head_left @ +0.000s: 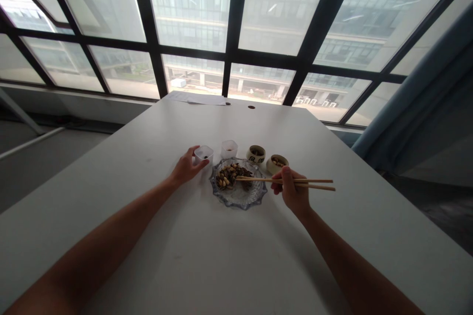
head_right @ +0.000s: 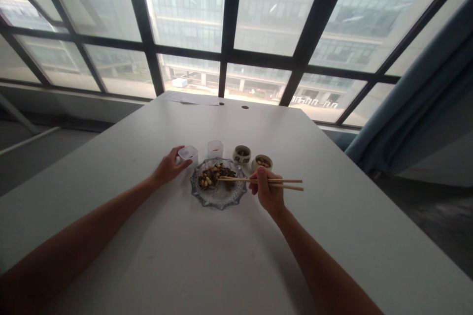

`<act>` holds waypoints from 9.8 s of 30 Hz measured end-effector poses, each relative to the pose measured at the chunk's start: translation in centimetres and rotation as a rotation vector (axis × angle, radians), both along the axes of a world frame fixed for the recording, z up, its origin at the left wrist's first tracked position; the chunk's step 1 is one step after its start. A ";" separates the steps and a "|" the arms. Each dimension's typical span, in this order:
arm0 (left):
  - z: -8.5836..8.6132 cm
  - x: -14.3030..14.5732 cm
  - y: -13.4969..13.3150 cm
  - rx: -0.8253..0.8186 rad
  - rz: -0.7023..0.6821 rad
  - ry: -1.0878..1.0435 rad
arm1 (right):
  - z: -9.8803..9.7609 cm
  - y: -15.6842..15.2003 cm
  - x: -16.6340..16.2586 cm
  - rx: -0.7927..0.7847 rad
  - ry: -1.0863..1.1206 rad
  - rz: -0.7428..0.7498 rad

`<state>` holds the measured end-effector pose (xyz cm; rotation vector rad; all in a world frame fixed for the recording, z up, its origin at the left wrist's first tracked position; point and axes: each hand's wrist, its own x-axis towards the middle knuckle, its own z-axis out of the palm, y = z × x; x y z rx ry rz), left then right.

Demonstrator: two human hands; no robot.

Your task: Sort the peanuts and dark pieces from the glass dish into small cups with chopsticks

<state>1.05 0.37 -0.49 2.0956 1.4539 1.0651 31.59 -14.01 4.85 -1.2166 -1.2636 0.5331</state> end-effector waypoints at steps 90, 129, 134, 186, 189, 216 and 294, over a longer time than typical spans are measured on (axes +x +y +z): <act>-0.7 -0.1 0.3 0.152 -0.110 -0.081 | -2.3 2.2 -1.6 -0.103 0.604 0.010; 5.7 9.1 3.9 -0.051 -0.186 0.345 | -3.2 2.9 1.0 0.017 0.363 -0.138; 5.6 9.2 4.5 0.130 -0.283 0.287 | -2.7 3.1 1.5 0.077 0.369 -0.198; 7.9 11.4 1.1 0.243 -0.358 0.451 | 3.7 -0.2 0.4 -0.096 -0.266 0.179; 7.0 7.0 0.7 0.347 -0.263 0.309 | 3.1 0.1 -0.1 -0.035 -0.381 0.213; -1.4 -0.1 0.8 0.072 0.012 0.009 | -0.1 0.0 -1.3 0.105 -0.414 0.141; 0.6 -0.4 -1.2 0.326 -0.214 -0.076 | -4.7 2.1 -0.5 -0.071 0.493 -0.190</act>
